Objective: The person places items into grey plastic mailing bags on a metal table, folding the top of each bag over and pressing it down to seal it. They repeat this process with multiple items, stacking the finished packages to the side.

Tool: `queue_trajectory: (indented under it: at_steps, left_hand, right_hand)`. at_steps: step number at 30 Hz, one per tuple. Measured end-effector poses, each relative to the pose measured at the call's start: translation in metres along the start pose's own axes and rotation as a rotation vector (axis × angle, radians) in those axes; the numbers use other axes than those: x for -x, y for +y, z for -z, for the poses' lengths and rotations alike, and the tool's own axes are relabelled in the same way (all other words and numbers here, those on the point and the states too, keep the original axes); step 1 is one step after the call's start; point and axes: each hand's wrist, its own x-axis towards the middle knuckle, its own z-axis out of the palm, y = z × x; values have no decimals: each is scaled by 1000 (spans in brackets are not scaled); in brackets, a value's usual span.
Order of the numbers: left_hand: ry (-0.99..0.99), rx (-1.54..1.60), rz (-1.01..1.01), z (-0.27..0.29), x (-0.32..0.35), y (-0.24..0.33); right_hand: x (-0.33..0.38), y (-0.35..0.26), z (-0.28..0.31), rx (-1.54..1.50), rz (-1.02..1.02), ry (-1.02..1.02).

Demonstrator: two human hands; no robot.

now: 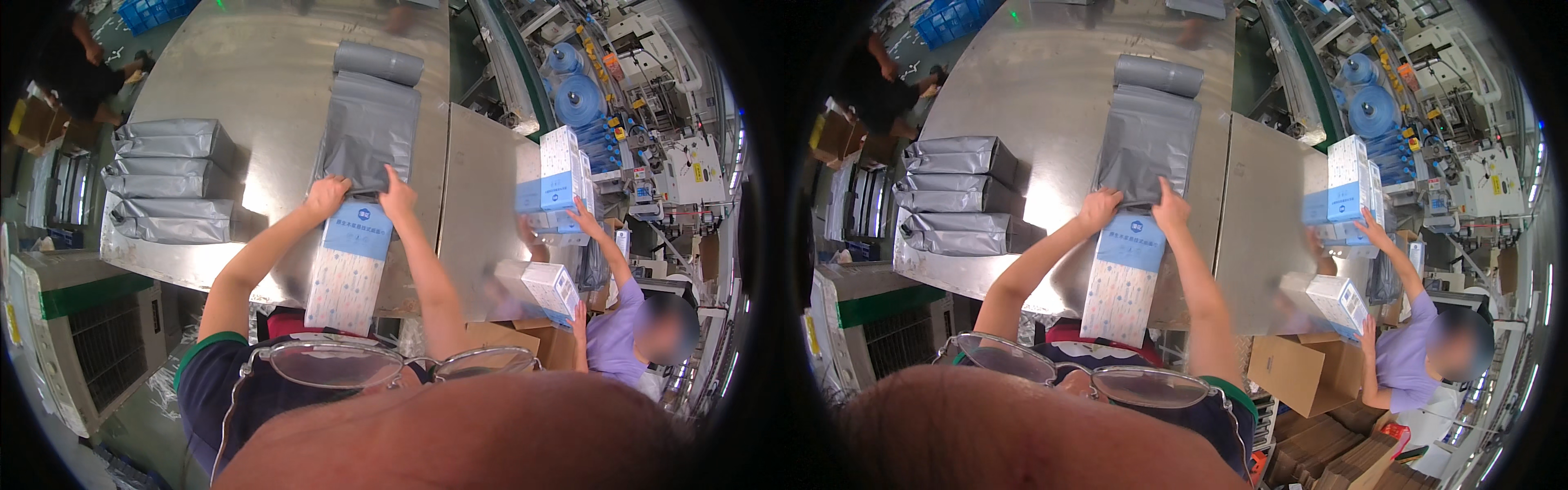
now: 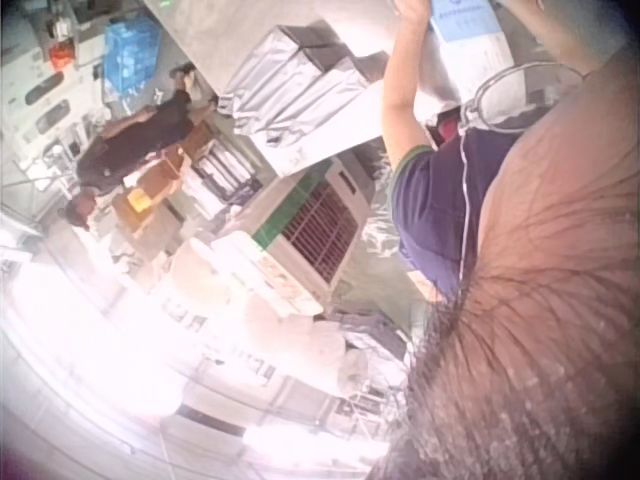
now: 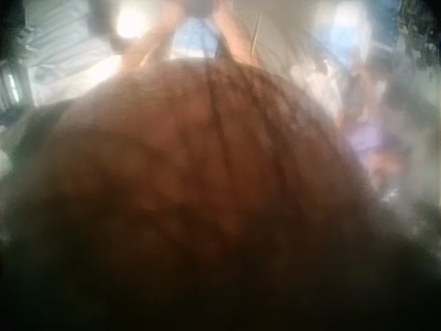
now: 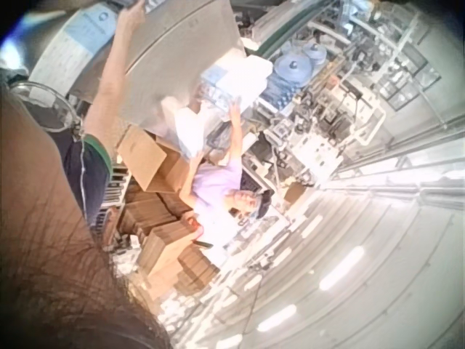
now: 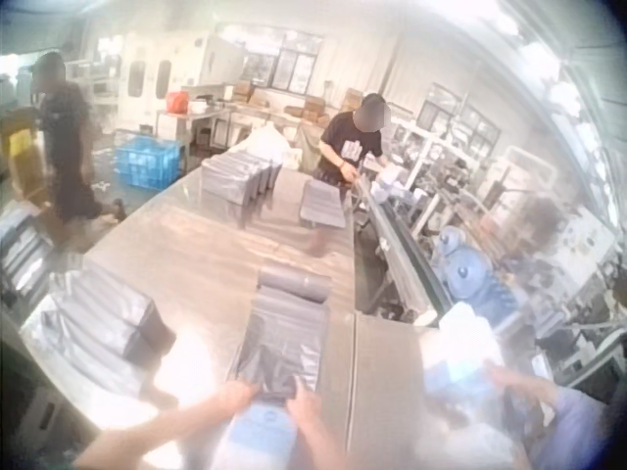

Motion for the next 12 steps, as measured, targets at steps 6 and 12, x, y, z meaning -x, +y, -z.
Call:
queue_trajectory:
  at_steps: [6, 12]
  left_hand:
    - [369, 372, 364, -19, 44, 11]
    - [-177, 205, 734, -37, 51, -18]
  right_hand:
    - [59, 6, -46, -892, -390, 816]
    - [55, 37, -42, -84, -259, -92]
